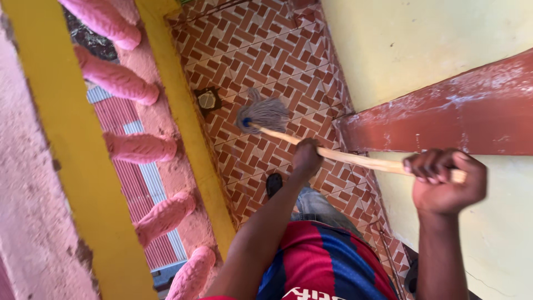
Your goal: The person mops a tiled floor using a mop and a bucket of soapy water, periodically dipping and wringing the mop head by hand.
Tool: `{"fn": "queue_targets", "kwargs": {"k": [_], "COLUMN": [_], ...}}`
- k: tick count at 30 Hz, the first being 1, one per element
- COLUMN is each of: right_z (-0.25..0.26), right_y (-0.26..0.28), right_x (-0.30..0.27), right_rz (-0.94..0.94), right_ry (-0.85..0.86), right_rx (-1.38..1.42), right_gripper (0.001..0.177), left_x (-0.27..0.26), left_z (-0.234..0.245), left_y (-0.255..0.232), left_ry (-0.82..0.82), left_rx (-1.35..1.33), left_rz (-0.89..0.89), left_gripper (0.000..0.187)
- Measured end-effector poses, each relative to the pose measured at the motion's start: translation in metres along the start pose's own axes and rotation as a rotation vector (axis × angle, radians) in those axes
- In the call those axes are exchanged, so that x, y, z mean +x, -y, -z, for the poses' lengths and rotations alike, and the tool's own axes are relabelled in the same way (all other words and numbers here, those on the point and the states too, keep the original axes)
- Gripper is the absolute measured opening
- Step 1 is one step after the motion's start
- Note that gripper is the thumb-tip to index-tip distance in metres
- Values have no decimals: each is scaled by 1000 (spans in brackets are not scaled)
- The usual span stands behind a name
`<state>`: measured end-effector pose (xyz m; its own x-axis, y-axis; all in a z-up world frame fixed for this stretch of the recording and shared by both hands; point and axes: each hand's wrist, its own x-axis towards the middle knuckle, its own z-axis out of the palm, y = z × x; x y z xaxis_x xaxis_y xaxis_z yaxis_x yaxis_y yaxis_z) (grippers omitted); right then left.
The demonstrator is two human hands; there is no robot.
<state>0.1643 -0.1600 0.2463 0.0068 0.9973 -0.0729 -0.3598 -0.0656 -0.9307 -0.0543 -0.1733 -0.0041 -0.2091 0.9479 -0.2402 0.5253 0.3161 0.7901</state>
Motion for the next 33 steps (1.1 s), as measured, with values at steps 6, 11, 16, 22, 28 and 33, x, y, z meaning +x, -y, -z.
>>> {"fn": "queue_targets", "kwargs": {"k": [6,11,16,22,28,33], "right_z": [-67,-87,-100,-97,-69,-42], "right_y": [-4,37,63,25,14,53], "right_x": [-15,-23,-46,-99,-105,-114], "right_rz": [-71,-125,-48,273,325,191], "right_ry": [216,442,539,491,421,316], "right_rx": [-135,-149,-228,-685,-693,-222], "right_gripper": [36,35,34,17,17,26], "left_x": [-52,-67,-40,0,-17,-75], "left_z": [24,22,-7,-53,-92,-92], "left_y": [45,35,11,16,-5,-27], "left_ry": [-270,-235,-141,-83,219,171], "left_rx": [15,73,-21,-351,-452,-346], "left_rz": [19,15,-98,-288,-28,-250], "left_gripper": [10,18,10,10,9,8]}}
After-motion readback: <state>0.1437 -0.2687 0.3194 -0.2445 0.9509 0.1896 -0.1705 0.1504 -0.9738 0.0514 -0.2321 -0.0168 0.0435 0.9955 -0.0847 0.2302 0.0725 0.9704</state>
